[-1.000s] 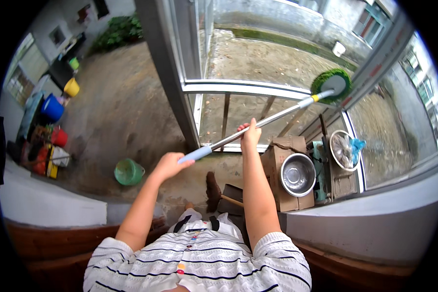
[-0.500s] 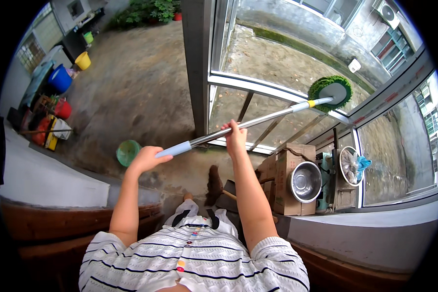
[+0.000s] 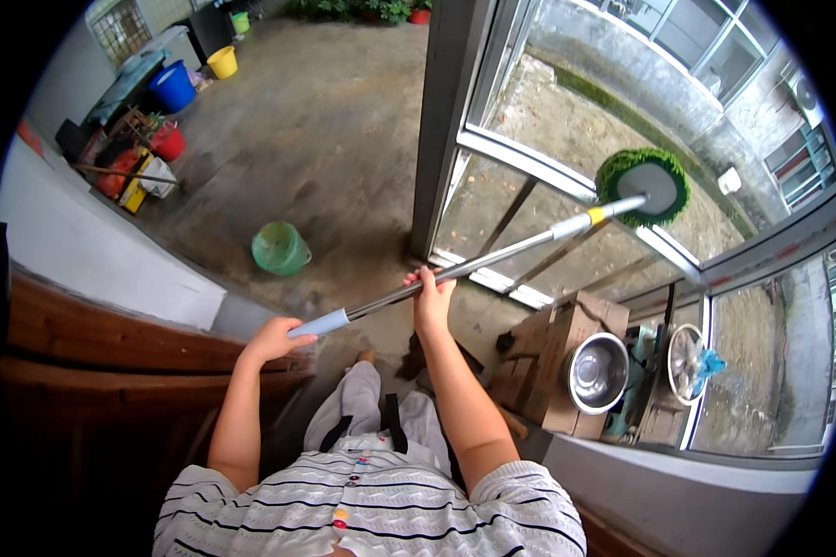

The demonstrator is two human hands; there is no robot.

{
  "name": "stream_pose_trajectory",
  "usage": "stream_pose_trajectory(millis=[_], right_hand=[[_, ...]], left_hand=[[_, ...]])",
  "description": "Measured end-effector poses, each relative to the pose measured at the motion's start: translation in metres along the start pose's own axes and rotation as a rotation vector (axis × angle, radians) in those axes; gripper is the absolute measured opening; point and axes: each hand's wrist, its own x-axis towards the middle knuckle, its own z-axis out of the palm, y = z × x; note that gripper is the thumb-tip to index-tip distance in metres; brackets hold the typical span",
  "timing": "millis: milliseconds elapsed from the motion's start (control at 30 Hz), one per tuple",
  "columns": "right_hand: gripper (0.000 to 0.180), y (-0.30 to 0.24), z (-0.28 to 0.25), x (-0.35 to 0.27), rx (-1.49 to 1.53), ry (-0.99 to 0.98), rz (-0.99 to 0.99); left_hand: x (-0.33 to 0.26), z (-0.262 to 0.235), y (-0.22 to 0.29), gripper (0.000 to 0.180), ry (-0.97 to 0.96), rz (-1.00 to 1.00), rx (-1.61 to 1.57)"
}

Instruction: The person uses a long-handled green duster to clean the exterior glass panels of a balcony enclosure. They systematically wipe the glass surfaces from top to bottom, moving along the balcony to cover different sections of the window frame.

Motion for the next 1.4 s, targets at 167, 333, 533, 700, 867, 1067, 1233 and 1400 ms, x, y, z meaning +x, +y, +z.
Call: stream_pose_trajectory(millis=[167, 333, 533, 700, 867, 1067, 1233, 1400], right_hand=[[0.020, -0.019, -0.012, -0.032, -0.103, 0.031, 0.017], [0.009, -0.027, -0.022, -0.041, -0.190, -0.050, 0.004], [0.010, -0.052, -0.009, -0.029, -0.260, -0.078, 0.074], [0.011, -0.041, 0.038, -0.065, -0.208, -0.039, 0.154], [0.010, 0.010, 0.077, -0.090, -0.290, -0.130, 0.236], [0.009, 0.066, 0.123, -0.102, -0.346, -0.173, 0.302], [0.007, 0.071, 0.115, -0.095, -0.311, -0.248, 0.325], [0.009, 0.077, 0.094, -0.104, -0.340, -0.227, 0.346]], left_hand=[[-0.037, 0.034, 0.012, 0.044, 0.022, 0.010, 0.004], [-0.058, 0.058, 0.009, 0.050, 0.075, 0.071, 0.025], [-0.079, 0.028, 0.030, 0.060, 0.194, 0.187, 0.098], [-0.132, 0.010, 0.020, 0.059, 0.205, 0.144, 0.050], [-0.174, -0.001, -0.031, 0.059, 0.199, 0.048, -0.030], [-0.201, -0.010, -0.082, 0.061, 0.335, 0.033, -0.100], [-0.204, -0.005, -0.082, 0.062, 0.325, -0.002, -0.077], [-0.193, 0.038, -0.095, 0.063, 0.285, -0.060, -0.146]])
